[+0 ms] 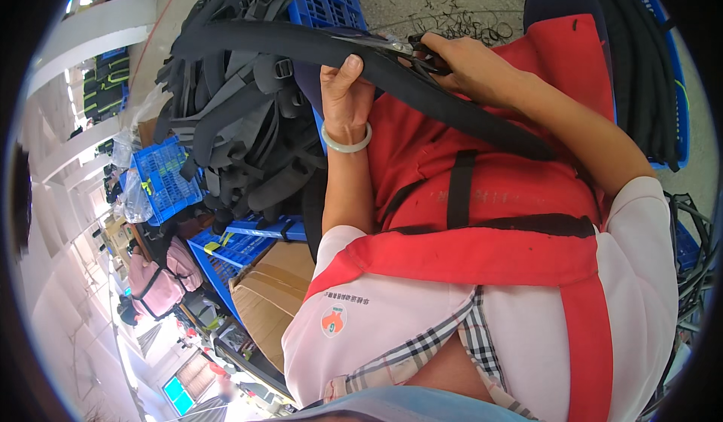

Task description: Trimming excess material from black padded backpack straps using scissors.

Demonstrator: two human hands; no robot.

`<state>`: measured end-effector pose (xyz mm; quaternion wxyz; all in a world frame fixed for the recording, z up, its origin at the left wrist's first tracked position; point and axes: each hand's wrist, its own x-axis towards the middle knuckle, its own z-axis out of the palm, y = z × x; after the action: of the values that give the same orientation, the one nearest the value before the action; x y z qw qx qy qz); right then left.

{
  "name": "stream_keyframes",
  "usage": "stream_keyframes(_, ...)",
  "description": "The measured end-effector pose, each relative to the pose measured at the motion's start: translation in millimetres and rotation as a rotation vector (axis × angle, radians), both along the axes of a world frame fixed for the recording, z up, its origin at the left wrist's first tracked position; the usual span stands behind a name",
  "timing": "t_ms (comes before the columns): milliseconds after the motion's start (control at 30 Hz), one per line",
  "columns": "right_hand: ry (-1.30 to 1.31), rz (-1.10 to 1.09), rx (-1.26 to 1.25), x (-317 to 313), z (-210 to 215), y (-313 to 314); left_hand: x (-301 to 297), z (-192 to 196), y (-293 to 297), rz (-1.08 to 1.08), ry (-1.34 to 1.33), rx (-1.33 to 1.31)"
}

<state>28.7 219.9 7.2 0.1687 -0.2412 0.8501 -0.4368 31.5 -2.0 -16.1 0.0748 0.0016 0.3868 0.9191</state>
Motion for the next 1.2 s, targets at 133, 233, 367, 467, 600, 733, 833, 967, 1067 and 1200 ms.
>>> stream_keyframes(133,0.053,-0.034,0.001,1,-9,1,-6,10,-7,-0.052,0.010,0.015)
stream_keyframes(233,0.072,-0.041,-0.004,2,-19,2,-7,13,-4,-0.001,-0.031,0.053)
stream_keyframes(367,0.133,-0.070,-0.048,6,-26,-3,-2,11,3,-0.007,-0.044,0.099)
stream_keyframes(467,0.124,-0.055,-0.015,7,-17,-9,-1,9,2,-0.028,-0.021,0.105)
stream_keyframes(600,0.078,-0.032,0.060,2,-19,-5,-1,6,3,-0.018,-0.024,0.082)
stream_keyframes(733,0.106,-0.064,-0.028,2,-19,-7,-2,1,0,-0.068,-0.013,0.076)
stream_keyframes(833,0.065,-0.057,-0.003,-1,-13,-5,-4,2,-8,-0.066,-0.036,0.105)
stream_keyframes(967,0.075,-0.067,-0.027,0,-23,0,-4,11,-6,0.004,-0.021,0.112)
stream_keyframes(1067,-0.058,-0.166,-0.059,-4,-8,8,-4,11,-3,0.014,-0.007,0.088)
stream_keyframes(1200,-0.283,-0.218,-0.269,-15,15,21,-6,13,7,0.052,-0.077,0.035)
